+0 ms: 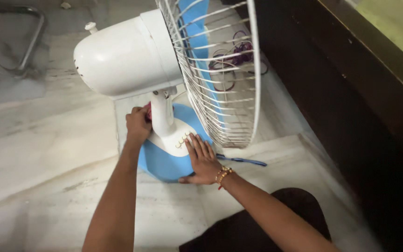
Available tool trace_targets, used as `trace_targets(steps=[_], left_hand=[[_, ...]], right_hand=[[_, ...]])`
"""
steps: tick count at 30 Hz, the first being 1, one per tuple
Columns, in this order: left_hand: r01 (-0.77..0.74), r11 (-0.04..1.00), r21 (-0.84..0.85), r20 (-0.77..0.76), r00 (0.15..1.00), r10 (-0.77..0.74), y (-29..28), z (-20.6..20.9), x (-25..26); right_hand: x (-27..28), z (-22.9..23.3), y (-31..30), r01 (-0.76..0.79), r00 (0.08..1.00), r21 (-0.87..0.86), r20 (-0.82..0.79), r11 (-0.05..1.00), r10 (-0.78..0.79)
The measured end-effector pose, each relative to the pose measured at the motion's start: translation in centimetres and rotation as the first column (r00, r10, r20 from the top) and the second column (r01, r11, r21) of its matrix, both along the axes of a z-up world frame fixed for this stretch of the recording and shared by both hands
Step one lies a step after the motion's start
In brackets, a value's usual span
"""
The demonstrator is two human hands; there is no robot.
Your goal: The person cleans the base of a standing fan with a cloth, then uses a toothbrush to scrub the control buttons. They proceed to unscrew and remove the central cap from the fan blades.
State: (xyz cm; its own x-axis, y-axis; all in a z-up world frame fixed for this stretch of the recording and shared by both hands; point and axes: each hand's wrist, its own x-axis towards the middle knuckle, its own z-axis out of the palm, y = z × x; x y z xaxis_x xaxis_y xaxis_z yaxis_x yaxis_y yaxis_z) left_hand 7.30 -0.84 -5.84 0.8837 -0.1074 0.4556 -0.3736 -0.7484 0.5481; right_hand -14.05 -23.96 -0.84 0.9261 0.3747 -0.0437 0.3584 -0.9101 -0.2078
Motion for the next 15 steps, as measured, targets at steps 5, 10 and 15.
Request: trace_targets(steps=[5,10,15], left_hand=[[-0.272,0.959,-0.081,-0.006,0.962,0.273,-0.6,0.7,-8.8],[-0.328,0.944,-0.04,-0.044,0.944,0.326,-1.4,2.2,-15.3],[-0.233,0.969,0.081,-0.061,0.969,0.238,-2.1,4.2,-19.1]], right_hand=[[0.4,-0.8,-0.2,0.015,1.0,0.013,0.011,1.0,-0.015],[0.3,-1.1,-0.3,-0.012,0.997,0.04,0.073,0.999,0.009],[0.8,-1.6,-1.2,-0.045,0.998,0.143,0.047,0.989,0.039]])
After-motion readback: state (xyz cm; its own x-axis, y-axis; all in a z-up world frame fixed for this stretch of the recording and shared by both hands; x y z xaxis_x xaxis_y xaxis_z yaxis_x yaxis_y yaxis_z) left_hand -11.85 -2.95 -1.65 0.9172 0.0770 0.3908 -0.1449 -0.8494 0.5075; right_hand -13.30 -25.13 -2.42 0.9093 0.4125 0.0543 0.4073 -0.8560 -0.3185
